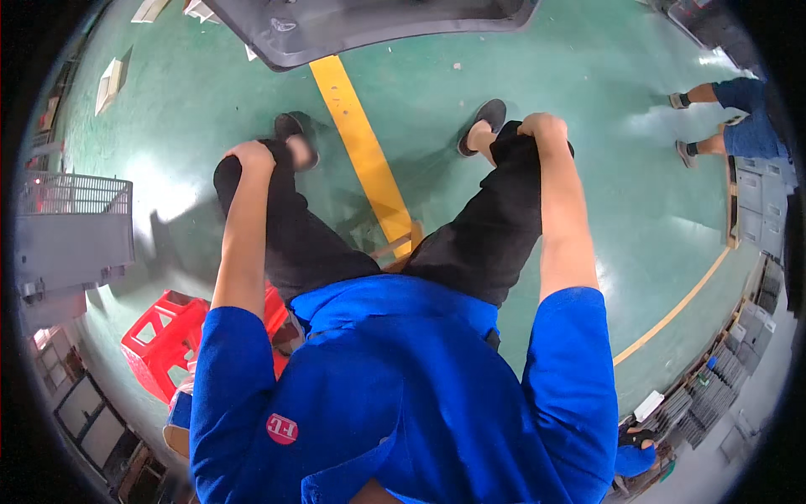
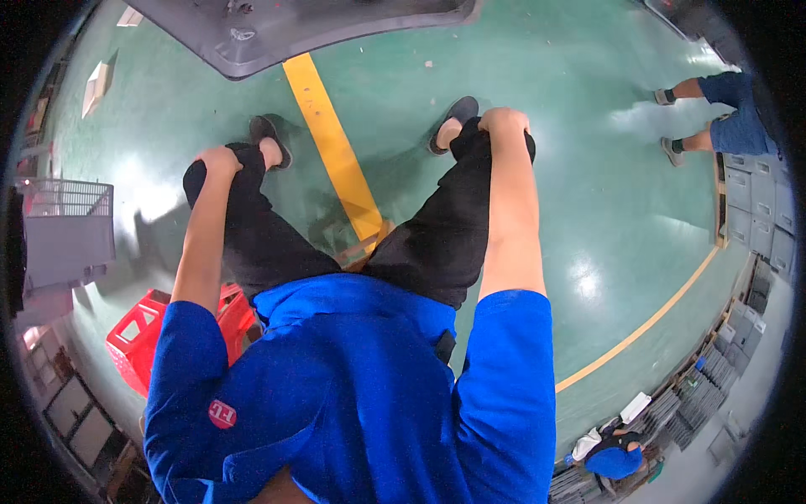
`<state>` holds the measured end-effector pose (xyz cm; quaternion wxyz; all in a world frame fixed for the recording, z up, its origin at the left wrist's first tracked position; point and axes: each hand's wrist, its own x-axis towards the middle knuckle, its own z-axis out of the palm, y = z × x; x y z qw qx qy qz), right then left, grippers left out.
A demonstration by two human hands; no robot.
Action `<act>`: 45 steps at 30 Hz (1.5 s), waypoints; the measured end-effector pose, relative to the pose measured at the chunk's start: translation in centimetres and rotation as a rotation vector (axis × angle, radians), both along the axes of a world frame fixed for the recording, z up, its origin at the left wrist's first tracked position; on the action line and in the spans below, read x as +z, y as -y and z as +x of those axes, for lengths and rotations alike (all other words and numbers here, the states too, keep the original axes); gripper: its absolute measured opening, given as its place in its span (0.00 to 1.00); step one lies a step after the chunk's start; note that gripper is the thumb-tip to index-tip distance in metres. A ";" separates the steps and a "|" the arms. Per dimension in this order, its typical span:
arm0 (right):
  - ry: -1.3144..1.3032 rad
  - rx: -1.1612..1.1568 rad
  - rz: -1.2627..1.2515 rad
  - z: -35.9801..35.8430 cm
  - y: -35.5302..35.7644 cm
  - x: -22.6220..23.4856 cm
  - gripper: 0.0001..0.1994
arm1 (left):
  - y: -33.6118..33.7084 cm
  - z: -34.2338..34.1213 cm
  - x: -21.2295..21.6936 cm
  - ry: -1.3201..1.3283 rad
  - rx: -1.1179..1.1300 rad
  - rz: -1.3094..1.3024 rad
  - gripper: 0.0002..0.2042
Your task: Attaching small components and screws to a metal cabinet housing.
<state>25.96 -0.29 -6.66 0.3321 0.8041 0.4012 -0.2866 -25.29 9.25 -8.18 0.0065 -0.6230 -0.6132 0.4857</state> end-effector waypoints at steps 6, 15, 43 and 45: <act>-0.009 0.203 0.174 1.8 1.0 -2.2 0.27 | 1.5 0.2 -0.6 0.009 0.052 0.135 0.20; 0.013 0.158 0.024 2.5 0.3 -2.4 0.26 | 0.9 1.9 -1.5 0.014 0.186 0.007 0.23; -0.086 0.238 0.082 17.5 2.0 -13.2 0.29 | -4.3 -6.0 4.3 0.786 0.389 0.169 0.24; -0.053 0.343 0.220 8.4 -0.2 -8.3 0.30 | -1.1 -5.7 4.2 0.609 0.379 0.191 0.24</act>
